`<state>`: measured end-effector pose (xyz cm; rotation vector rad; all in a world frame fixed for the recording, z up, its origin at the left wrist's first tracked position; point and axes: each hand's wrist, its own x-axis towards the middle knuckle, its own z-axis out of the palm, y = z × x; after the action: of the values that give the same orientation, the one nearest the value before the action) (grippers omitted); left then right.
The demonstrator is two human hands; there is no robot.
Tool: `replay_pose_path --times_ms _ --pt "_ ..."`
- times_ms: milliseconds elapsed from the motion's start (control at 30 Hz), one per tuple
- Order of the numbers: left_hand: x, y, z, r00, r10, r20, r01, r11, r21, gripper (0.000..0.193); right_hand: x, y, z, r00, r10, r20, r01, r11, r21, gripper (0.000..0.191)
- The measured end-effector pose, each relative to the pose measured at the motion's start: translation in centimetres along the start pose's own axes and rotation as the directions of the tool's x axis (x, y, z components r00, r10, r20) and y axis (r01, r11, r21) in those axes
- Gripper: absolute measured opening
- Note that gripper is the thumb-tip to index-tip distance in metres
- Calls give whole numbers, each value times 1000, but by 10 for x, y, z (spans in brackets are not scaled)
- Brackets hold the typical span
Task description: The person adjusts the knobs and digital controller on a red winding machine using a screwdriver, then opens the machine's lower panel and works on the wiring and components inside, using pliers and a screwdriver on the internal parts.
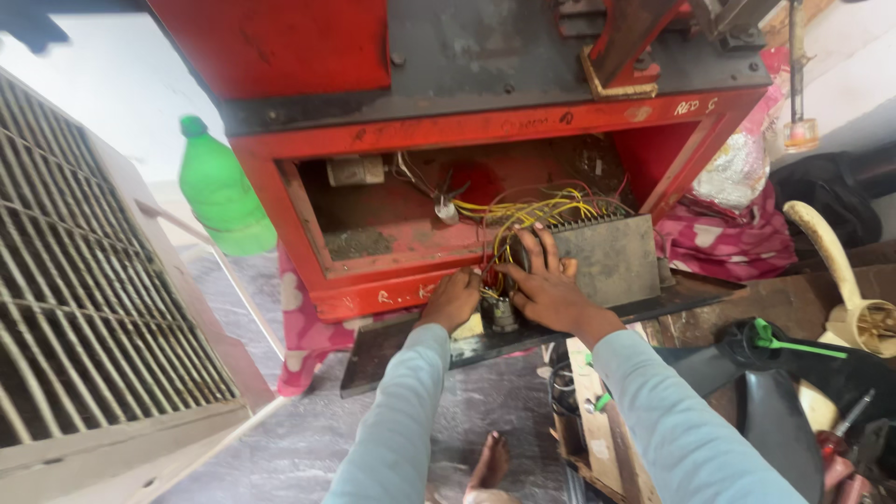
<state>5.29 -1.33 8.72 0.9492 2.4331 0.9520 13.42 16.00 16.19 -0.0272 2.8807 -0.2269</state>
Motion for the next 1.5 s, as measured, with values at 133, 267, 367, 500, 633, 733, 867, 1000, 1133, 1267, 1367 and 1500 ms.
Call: replay_pose_path --times_ms 133,267,367,500,633,733,867,1000,1133,1267,1367,1500 --pt "2 3 -4 919 -366 149 395 854 -339 36 0 3 2 1000 10 12 -10 1000 -8 61" --pt "-3 2 -11 943 -320 88 323 825 -463 30 2 5 4 1000 -18 -17 19 1000 13 58" --pt "-6 -2 -7 947 -309 88 298 742 -601 28 3 6 6 999 -33 -39 34 999 10 57" --pt "-6 -6 -4 964 -263 -40 180 756 -629 26 2 8 9 999 -30 -44 31 999 15 55" --pt "-7 -5 -11 957 -282 63 254 715 -651 22 3 7 8 1000 9 3 -9 1000 -1 56" --pt "-11 5 -21 954 -293 69 267 716 -645 22 3 5 7 1000 13 9 -13 1000 2 57" --pt "-14 18 -27 955 -287 78 291 842 -455 34 4 4 4 999 27 34 -28 999 19 57" --pt "-10 18 -21 956 -277 101 294 922 -250 49 4 3 3 999 18 31 -19 1000 16 57" --pt "-7 12 -11 967 -250 57 256 942 -218 44 3 1 3 998 37 44 -38 999 6 57" --pt "-5 15 -4 964 -266 -29 262 960 -97 39 3 -2 -1 998 44 45 -44 999 7 56" --pt "-5 20 -7 962 -270 -42 268 962 -53 38 2 -5 -7 997 41 68 -43 998 36 59" --pt "-6 27 -17 965 -260 -32 258 965 -37 37 1 -11 -17 987 72 140 -78 996 33 74"
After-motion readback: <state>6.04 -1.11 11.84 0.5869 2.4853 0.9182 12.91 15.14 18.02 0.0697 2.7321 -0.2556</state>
